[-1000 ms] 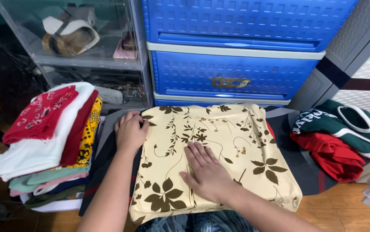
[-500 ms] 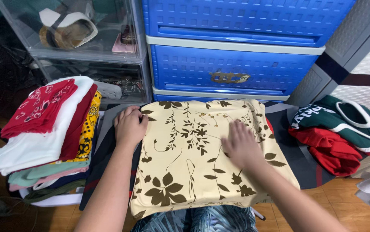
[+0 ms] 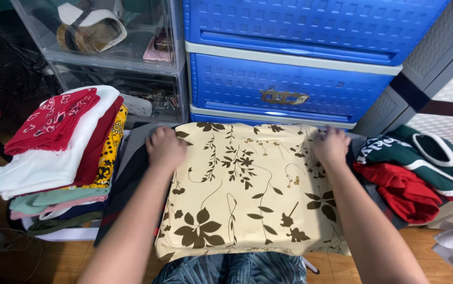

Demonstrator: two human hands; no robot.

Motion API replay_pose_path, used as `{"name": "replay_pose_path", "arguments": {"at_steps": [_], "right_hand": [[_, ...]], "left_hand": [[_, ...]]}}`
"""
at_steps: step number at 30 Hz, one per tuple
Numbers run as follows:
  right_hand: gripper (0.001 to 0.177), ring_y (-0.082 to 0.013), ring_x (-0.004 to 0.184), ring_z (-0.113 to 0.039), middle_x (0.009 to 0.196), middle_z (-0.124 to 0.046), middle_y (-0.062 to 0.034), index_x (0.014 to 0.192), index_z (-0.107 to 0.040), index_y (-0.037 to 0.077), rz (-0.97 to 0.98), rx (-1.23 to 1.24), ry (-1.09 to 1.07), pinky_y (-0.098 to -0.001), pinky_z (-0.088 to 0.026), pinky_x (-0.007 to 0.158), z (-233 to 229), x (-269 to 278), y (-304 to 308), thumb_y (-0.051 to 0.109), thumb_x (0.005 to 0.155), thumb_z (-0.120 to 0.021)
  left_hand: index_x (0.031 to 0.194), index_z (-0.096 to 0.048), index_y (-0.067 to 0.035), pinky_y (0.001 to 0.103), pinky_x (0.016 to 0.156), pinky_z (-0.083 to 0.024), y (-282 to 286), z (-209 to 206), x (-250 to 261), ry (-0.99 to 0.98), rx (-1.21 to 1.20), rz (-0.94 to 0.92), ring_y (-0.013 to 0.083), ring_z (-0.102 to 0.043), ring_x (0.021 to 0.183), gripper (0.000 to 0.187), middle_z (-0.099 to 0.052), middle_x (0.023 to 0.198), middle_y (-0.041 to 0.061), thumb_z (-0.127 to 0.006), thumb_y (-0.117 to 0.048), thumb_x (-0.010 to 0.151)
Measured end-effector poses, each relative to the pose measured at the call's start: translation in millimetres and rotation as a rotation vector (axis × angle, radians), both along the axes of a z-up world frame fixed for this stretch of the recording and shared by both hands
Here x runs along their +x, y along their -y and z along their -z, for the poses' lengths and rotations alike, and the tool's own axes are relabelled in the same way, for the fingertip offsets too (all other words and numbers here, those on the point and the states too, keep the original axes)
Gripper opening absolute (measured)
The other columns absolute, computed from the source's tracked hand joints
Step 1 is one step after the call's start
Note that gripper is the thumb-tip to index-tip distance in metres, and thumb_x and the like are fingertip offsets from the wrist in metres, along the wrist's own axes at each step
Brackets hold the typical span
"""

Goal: The person folds a patterned top and a red bandana by hand on a mat, smoothing the fabric with their palms and stacking them near other clothes.

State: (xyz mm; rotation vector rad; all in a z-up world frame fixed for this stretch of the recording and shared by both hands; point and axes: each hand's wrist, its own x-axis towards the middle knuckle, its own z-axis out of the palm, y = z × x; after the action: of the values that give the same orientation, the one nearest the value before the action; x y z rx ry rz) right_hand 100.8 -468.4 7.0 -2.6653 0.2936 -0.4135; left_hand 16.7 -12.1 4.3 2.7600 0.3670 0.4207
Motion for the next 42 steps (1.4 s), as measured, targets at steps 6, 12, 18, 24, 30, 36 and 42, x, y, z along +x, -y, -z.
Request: {"name": "replay_pose_path", "arguments": {"at_steps": [6, 12, 18, 24, 30, 36, 42], "right_hand": [[0.042, -0.0394, 0.108, -0.068, 0.11, -0.074, -0.0167, 0.116, -0.076, 0.009, 0.06, -0.004, 0.023, -0.0529, -0.049, 0.095, 19.3, 36.9, 20.9, 0.043, 0.092, -0.071], [0.036, -0.0407, 0.118, -0.06, 0.123, -0.068, -0.0199, 0.12, -0.074, 0.01, 0.03, -0.131, 0.213, -0.0548, -0.046, 0.099, 8.4, 16.7, 7.9, 0.033, 0.092, -0.069], [0.074, -0.0368, 0.148, -0.026, 0.159, -0.03, -0.0235, 0.145, -0.041, -0.002, -0.534, -0.309, 0.018, -0.0452, -0.022, 0.12, 2.4, -73.3, -85.5, 0.049, 0.092, -0.049], [0.079, -0.0296, 0.157, 0.0, 0.169, -0.005, -0.0171, 0.16, -0.006, 0.003, -0.525, -0.31, -0.271, -0.0438, -0.005, 0.125, -11.9, -139.3, -89.6, 0.057, 0.104, -0.021], [0.078, -0.0299, 0.157, -0.008, 0.17, -0.01, -0.015, 0.162, -0.011, 0.005, -0.384, -0.369, -0.266, -0.0437, -0.007, 0.126, -14.9, -42.3, -65.8, 0.054, 0.102, -0.023], [0.075, -0.0311, 0.158, -0.011, 0.169, -0.018, -0.0132, 0.16, -0.02, 0.008, -0.347, -0.285, -0.163, -0.0477, -0.007, 0.126, -3.3, -22.9, -59.4, 0.054, 0.101, -0.027], [0.077, -0.0319, 0.155, -0.013, 0.166, -0.021, -0.0168, 0.159, -0.021, 0.007, -0.404, -0.398, -0.106, -0.0443, -0.011, 0.124, 4.1, -147.5, -39.8, 0.056, 0.101, -0.027]], "left_hand": [[0.161, 0.0, 0.003, 0.05, 0.123, 0.001, 177.2, -16.8, -8.1, -0.103, -0.142, 0.376, 0.0414, 0.002, 0.154, 0.083, 0.004, 0.17, 0.025, -0.049, -0.024, 0.099], [0.161, -0.016, -0.021, 0.055, 0.126, -0.004, 233.9, -44.3, -26.9, -0.303, 0.285, 0.802, 0.0242, -0.005, 0.158, 0.061, -0.008, 0.172, 0.002, -0.027, -0.041, 0.105], [0.164, -0.018, -0.02, 0.049, 0.127, -0.008, 193.9, -22.0, 34.2, -0.216, 0.282, 0.671, 0.0189, -0.014, 0.158, 0.065, -0.013, 0.172, -0.002, -0.019, -0.047, 0.105], [0.163, -0.014, -0.023, 0.05, 0.126, -0.003, 162.1, -24.0, 45.7, -0.233, 0.208, 0.533, 0.0202, -0.007, 0.157, 0.066, -0.008, 0.171, -0.002, -0.02, -0.049, 0.103], [0.163, -0.01, -0.009, 0.056, 0.123, 0.0, 193.1, -34.0, -39.5, -0.32, 0.271, 0.64, 0.0268, 0.001, 0.157, 0.071, -0.002, 0.172, 0.009, -0.018, -0.051, 0.105], [0.162, -0.011, -0.013, 0.052, 0.125, 0.001, 177.9, -33.7, -71.5, -0.293, 0.215, 0.764, 0.0238, -0.001, 0.157, 0.071, -0.003, 0.171, 0.006, -0.016, -0.054, 0.104], [0.164, -0.014, -0.018, 0.051, 0.128, -0.001, 130.4, -35.7, 0.1, -0.28, 0.134, 0.503, 0.0231, -0.004, 0.158, 0.074, -0.008, 0.172, 0.004, -0.02, -0.058, 0.103]]}}
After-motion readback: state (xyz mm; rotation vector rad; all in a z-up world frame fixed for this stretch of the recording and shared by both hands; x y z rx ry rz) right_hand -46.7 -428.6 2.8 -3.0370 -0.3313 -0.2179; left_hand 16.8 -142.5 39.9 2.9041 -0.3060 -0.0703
